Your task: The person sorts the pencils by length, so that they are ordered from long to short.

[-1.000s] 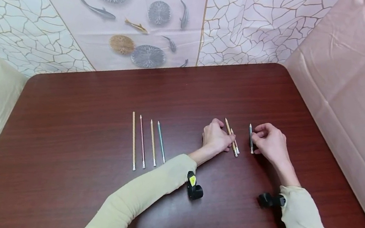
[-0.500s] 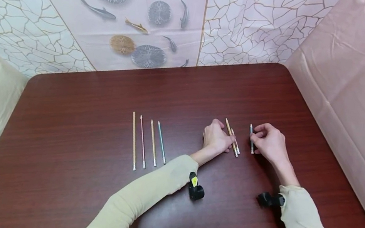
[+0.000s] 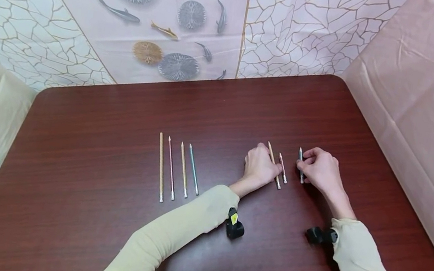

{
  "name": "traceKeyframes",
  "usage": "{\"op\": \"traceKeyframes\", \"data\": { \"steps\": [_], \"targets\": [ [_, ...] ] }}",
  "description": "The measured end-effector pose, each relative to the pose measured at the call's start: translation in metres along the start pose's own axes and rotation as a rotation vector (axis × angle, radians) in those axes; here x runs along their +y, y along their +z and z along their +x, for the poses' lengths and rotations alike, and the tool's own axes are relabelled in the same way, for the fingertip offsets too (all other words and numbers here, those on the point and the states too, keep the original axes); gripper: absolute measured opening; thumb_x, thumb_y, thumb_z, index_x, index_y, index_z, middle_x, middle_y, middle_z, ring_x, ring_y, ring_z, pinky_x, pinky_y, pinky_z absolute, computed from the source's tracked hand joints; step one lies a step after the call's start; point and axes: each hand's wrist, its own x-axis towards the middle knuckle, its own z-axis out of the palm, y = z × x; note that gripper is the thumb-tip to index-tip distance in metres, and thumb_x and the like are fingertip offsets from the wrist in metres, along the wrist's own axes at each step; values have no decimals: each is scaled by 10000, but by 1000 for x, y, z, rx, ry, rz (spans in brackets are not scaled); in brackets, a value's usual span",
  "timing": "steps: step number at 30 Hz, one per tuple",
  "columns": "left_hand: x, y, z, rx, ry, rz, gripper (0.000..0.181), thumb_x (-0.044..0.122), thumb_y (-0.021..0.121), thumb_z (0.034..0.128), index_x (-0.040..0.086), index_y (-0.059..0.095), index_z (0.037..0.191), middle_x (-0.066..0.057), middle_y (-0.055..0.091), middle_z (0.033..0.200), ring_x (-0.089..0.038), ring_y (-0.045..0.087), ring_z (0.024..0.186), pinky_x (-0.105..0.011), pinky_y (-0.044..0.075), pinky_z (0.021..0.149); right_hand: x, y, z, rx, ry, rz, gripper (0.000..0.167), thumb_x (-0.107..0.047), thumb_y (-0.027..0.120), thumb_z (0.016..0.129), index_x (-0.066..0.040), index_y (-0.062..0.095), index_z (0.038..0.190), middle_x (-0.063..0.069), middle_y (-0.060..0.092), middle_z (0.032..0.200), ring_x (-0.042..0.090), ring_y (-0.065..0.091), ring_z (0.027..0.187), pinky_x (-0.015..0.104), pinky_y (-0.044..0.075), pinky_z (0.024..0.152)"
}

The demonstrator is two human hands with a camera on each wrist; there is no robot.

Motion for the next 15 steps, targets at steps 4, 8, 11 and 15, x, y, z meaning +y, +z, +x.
{"op": "traceKeyframes", "data": {
  "steps": [4, 8, 11, 15],
  "targets": [
    [2, -1, 2, -6, 40, 48, 279, 221, 818, 730, 157, 547, 714, 28, 524, 626, -266, 656, 713, -371, 511, 640, -3, 0, 1, -7, 17, -36, 226, -60, 675, 860, 98, 607, 1006, 185, 685, 790, 184, 645, 471, 276, 514, 441],
    [4, -3, 5, -25, 44, 74, 338, 201, 792, 738, 180, 491, 588, 32, 504, 575, -239, 620, 650, -368, 497, 599, -8, -2, 1, -15, 35, -109, 221, -82, 674, 844, 81, 620, 981, 143, 692, 768, 169, 646, 472, 311, 525, 525],
    [6, -4, 6, -37, 40, 91, 380, 221, 778, 760, 187, 467, 545, 34, 494, 555, -225, 602, 636, -364, 496, 601, -10, -2, 2, -19, 44, -163, 227, -97, 669, 824, 69, 627, 973, 106, 694, 747, 153, 635, 471, 396, 525, 619],
    [6, -5, 7, -39, 23, 94, 414, 246, 783, 749, 194, 449, 510, 45, 473, 530, -208, 580, 611, -346, 485, 587, -11, -2, 3, -25, 57, -191, 247, -111, 668, 799, 62, 635, 973, 62, 680, 699, 140, 612, 471, 482, 507, 682]
  ]
}}
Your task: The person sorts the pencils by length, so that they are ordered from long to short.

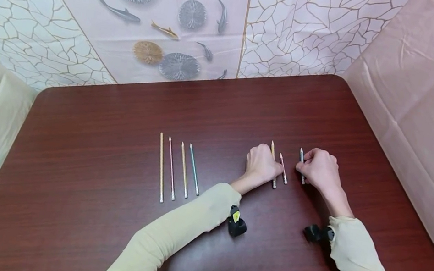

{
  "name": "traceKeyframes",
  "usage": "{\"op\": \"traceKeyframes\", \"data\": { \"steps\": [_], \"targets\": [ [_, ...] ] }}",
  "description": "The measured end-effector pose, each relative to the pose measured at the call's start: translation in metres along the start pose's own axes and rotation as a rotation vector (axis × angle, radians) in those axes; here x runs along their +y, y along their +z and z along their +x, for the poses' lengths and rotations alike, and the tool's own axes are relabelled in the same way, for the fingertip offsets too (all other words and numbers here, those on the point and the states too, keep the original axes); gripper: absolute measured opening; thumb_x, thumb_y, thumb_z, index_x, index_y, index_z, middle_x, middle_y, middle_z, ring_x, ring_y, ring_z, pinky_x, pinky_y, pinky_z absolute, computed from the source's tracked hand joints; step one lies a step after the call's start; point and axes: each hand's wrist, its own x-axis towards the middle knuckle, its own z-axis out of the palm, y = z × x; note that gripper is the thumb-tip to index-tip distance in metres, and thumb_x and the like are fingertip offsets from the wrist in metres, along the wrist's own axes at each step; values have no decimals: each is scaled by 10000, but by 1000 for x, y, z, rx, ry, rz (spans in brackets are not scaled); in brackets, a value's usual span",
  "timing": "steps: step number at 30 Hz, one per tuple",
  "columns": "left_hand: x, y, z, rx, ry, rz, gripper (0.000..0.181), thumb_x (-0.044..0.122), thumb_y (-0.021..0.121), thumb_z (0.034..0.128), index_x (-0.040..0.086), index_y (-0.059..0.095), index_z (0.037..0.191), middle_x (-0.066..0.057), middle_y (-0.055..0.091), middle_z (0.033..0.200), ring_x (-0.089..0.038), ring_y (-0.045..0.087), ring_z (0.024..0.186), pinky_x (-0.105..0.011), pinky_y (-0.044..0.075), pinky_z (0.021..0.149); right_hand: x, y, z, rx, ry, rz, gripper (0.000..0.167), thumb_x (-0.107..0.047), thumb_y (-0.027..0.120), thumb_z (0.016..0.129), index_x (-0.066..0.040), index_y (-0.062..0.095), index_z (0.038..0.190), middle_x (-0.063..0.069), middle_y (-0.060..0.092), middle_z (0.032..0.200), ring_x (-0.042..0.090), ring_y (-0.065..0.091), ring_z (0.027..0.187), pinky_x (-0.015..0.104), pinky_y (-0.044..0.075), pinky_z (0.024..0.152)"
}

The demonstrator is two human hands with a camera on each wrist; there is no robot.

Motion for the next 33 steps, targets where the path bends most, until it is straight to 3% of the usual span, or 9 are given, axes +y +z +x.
{"op": "traceKeyframes", "data": {
  "steps": [4, 8, 13, 22, 33],
  "targets": [
    [-2, -2, 2, -8, -20, -42, 375, 252, 814, 715, 177, 506, 514, 61, 473, 498, -189, 573, 594, -309, 454, 553, 0, -1, 1, -4, 3, -2, 259, -121, 679, 791, 60, 636, 971, 42, 666, 673, 135, 596, 471, 443, 494, 649],
    [-4, -5, 1, -33, -62, -126, 223, 229, 834, 708, 149, 627, 692, 103, 509, 492, -165, 624, 658, -257, 451, 577, 0, -1, 1, -12, 0, 24, 257, -110, 679, 793, 67, 625, 971, 69, 674, 702, 144, 601, 458, 353, 485, 577],
    [-5, -9, -1, -65, -100, -174, 255, 207, 831, 732, 121, 666, 906, 115, 541, 445, -136, 660, 691, -229, 467, 634, 0, -2, -1, -24, -15, 82, 249, -80, 671, 796, 86, 612, 972, 119, 692, 753, 164, 617, 451, 292, 490, 484],
    [-10, -13, -2, -65, -118, -234, 272, 148, 814, 747, 109, 626, 939, 104, 534, 408, -17, 563, 418, -229, 460, 656, -5, -3, -2, -28, -29, 159, 269, -62, 668, 815, 109, 603, 1012, 189, 698, 830, 181, 646, 494, 290, 520, 465],
    [-17, -27, -8, -60, -135, -258, 272, 121, 800, 755, 107, 618, 956, 99, 552, 426, -25, 573, 410, -234, 472, 690, -22, 0, -5, -60, -44, 215, 269, -35, 661, 817, 110, 598, 1036, 198, 679, 847, 209, 651, 513, 296, 535, 471]
  ]
}}
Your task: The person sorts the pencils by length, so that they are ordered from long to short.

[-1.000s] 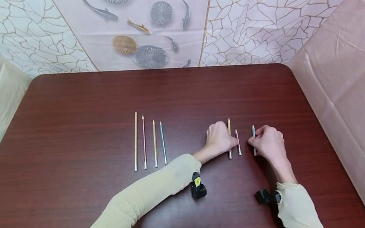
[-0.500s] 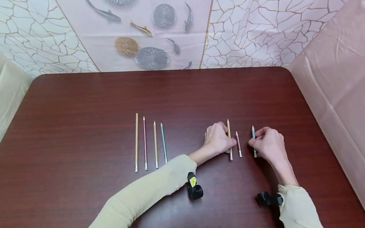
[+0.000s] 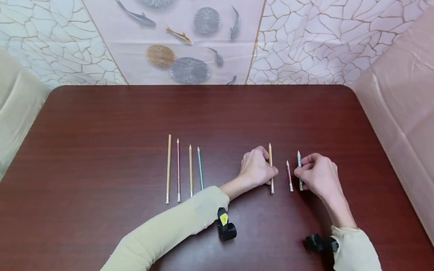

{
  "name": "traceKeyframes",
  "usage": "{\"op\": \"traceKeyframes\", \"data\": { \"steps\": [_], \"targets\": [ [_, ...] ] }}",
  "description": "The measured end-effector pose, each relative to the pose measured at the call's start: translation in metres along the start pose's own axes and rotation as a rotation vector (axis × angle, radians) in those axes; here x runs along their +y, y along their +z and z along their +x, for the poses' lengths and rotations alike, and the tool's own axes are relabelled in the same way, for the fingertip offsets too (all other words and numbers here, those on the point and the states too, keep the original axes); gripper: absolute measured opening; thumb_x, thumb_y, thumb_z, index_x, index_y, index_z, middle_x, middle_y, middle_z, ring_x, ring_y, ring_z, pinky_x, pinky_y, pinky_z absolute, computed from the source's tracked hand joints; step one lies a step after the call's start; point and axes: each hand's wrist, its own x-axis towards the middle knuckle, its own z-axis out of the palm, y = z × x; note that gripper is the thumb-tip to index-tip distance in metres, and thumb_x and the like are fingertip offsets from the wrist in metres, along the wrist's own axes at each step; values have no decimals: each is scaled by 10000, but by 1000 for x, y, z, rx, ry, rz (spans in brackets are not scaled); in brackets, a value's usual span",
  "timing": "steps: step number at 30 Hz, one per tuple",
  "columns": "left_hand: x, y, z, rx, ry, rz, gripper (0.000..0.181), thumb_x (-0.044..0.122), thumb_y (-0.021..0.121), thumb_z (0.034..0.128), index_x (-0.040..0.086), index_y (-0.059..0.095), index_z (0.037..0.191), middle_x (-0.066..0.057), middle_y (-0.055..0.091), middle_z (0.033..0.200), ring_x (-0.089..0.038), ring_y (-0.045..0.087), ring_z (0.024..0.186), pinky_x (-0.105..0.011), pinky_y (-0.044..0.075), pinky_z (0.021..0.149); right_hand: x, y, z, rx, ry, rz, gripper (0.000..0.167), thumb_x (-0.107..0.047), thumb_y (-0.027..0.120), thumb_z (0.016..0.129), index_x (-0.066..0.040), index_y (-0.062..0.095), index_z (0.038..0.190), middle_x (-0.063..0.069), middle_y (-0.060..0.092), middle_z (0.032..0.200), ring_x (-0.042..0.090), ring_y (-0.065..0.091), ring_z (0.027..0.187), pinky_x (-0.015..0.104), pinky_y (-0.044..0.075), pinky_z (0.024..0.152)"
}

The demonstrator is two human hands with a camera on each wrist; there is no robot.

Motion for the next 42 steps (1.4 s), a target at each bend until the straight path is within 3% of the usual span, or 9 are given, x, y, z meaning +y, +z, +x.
{"op": "traceKeyframes", "data": {
  "steps": [11, 19, 25, 34, 42],
  "targets": [
    [-16, -2, -19, -35, -4, -52, 279, 105, 791, 764, 98, 614, 980, 141, 587, 487, 0, 567, 395, -207, 470, 691, -2, 17, -13, -52, 14, 9, 258, -40, 673, 808, 90, 595, 1018, 152, 674, 817, 195, 651, 528, 306, 543, 489],
    [-25, -12, -28, -41, 8, -86, 281, 78, 763, 765, 88, 600, 993, 139, 637, 586, -2, 576, 413, -197, 474, 673, -8, 27, -18, -62, -15, -22, 262, -48, 647, 787, 66, 588, 1015, 122, 665, 812, 186, 631, 496, 294, 514, 494],
    [-28, -23, -29, -50, -14, -123, 274, 51, 759, 764, 94, 586, 972, 111, 651, 625, -22, 580, 405, -176, 473, 633, -16, 30, -17, -82, -21, 10, 264, -42, 628, 789, 68, 570, 1023, 125, 656, 812, 207, 638, 489, 330, 515, 458],
    [-33, -48, -27, -14, 3, -124, 277, 41, 744, 768, 68, 587, 995, 88, 671, 654, -27, 589, 413, -183, 480, 638, -32, 33, -6, -109, -37, 24, 280, -56, 625, 797, 63, 563, 1043, 141, 663, 847, 206, 655, 501, 355, 493, 402],
    [-43, -69, -20, 31, 31, -85, 264, 47, 734, 782, 43, 590, 1003, 70, 698, 671, -2, 600, 446, -198, 477, 705, -50, 41, 5, -128, -83, 51, 258, -26, 629, 785, 73, 565, 1014, 144, 648, 824, 206, 647, 511, 371, 563, 515]
  ]
}}
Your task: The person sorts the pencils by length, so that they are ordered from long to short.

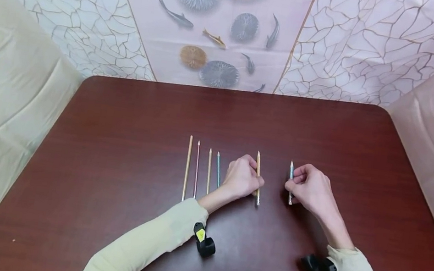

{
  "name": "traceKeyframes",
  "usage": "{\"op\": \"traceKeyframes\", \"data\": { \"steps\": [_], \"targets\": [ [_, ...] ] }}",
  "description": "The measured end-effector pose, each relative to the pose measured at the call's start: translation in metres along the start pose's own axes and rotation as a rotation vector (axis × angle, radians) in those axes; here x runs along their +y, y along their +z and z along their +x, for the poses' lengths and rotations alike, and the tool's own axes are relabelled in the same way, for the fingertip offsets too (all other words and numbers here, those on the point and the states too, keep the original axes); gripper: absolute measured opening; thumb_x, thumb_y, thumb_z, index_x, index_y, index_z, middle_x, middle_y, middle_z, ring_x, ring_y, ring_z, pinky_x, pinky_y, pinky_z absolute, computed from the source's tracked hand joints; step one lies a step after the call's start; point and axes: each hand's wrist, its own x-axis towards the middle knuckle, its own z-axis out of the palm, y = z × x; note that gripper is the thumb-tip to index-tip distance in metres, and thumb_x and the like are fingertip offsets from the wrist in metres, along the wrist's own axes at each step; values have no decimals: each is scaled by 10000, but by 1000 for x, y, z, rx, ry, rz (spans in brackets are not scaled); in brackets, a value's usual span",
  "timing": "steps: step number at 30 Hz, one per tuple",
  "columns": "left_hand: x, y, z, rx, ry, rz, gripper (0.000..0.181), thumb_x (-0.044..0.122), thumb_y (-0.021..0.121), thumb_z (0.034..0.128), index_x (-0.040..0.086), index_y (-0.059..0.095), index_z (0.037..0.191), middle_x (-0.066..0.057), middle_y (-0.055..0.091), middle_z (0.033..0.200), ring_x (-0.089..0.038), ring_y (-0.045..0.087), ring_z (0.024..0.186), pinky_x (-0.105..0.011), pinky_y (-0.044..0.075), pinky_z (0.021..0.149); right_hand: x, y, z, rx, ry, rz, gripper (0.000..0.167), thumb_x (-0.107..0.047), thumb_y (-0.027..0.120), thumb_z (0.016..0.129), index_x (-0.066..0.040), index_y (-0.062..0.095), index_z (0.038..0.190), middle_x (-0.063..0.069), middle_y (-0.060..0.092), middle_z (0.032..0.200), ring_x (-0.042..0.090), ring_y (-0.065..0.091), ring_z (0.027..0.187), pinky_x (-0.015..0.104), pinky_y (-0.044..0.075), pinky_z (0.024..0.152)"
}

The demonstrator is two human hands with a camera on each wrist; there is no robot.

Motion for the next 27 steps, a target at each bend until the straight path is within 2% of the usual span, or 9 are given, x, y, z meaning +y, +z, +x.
{"op": "traceKeyframes", "data": {
  "steps": [6, 12, 22, 27],
  "targets": [
    [-4, -8, -1, 18, -6, 17, 265, 37, 727, 772, 31, 590, 999, 51, 704, 679, -23, 613, 450, -206, 487, 712, -5, 4, 1, -13, -33, -1, 240, -23, 621, 786, 69, 568, 1002, 132, 650, 812, 191, 644, 503, 351, 560, 511],
    [-10, -12, -3, 1, -40, 39, 273, 44, 719, 792, 20, 583, 1027, 55, 698, 671, -23, 615, 453, -204, 490, 697, -8, 10, 1, -39, -36, 9, 242, -25, 629, 791, 69, 569, 1005, 131, 654, 815, 192, 646, 505, 364, 562, 513],
    [-14, -25, -3, 23, -63, 53, 292, 44, 727, 800, -3, 599, 1059, 36, 706, 666, -54, 629, 455, -288, 493, 844, -17, 19, 6, -82, -47, 9, 230, -22, 625, 797, 67, 567, 1001, 137, 636, 847, 207, 664, 516, 354, 566, 537],
    [-18, -26, -5, 9, -63, 64, 289, 49, 723, 808, -7, 593, 1060, 29, 698, 637, -61, 632, 451, -289, 506, 802, -16, 25, 5, -77, -45, -22, 213, -25, 622, 790, 50, 578, 985, 121, 642, 837, 190, 664, 501, 335, 566, 575]
  ]
}}
